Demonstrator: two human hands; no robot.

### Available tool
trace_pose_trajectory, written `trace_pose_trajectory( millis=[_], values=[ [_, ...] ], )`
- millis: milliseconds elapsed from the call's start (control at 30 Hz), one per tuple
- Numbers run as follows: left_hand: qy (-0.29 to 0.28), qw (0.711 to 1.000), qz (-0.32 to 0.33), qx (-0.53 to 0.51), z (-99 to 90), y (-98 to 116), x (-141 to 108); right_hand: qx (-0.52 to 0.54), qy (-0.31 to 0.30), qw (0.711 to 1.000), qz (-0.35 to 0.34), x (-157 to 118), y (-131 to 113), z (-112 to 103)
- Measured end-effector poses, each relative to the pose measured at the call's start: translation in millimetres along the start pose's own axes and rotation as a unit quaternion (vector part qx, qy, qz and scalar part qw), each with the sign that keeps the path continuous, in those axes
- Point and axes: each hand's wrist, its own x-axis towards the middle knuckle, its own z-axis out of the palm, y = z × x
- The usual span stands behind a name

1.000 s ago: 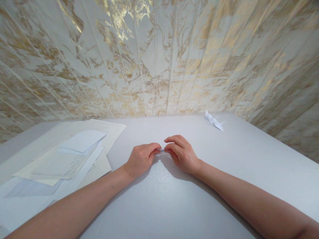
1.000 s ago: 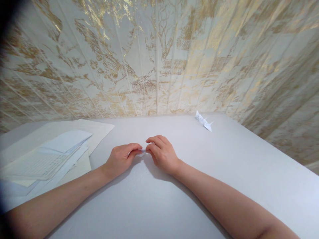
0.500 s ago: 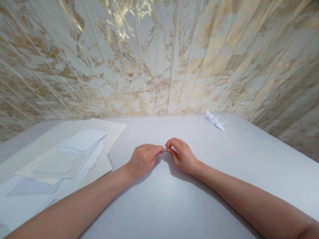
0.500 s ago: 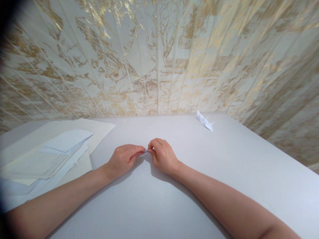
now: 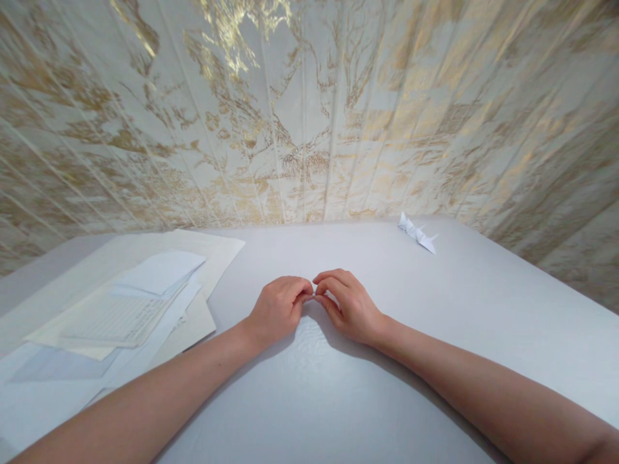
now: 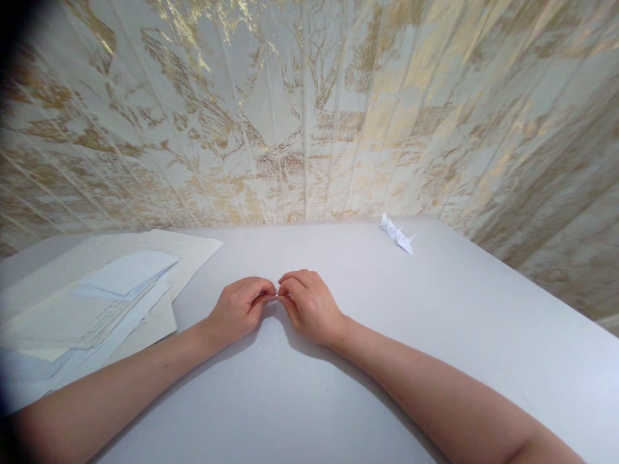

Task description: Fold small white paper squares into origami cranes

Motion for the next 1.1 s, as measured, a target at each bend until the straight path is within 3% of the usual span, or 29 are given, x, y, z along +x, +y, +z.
trace_pose_trajectory(
  millis=[233, 367, 533, 633, 800, 933, 1033, 1100],
  values=[
    [0.026, 0.999, 0.008, -0.019, 0.0, -1, 1, 0.098, -0.015, 0.989, 0.11, 3, -2, 1],
    [0.029, 0.998, -0.043, -0.024, -1.3, 1, 0, 0.126, -0.012, 0.979, 0.162, 4, -1, 2],
    [0.013, 0.99, -0.114, -0.08, -1.6, 3, 2, 0.174, 0.018, 0.968, 0.177, 4, 2, 3],
    [-0.025, 0.981, -0.156, -0.115, -1.2, 4, 4, 0.17, 0.025, 0.968, 0.181, 4, 3, 1],
    [-0.097, 0.983, -0.129, -0.084, -2.8, 5, 5, 0.112, 0.018, 0.985, 0.13, 3, -1, -5],
    [-0.055, 0.985, -0.145, -0.07, -5.3, 8, 6, 0.102, 0.044, 0.988, 0.108, 3, -3, -4],
    [-0.012, 0.98, -0.178, -0.089, -5.4, 10, 8, 0.112, 0.06, 0.982, 0.139, 2, -2, 1],
    [0.008, 0.978, -0.18, -0.101, -4.2, 10, 8, 0.136, 0.038, 0.973, 0.18, 2, -1, 4]
  ],
)
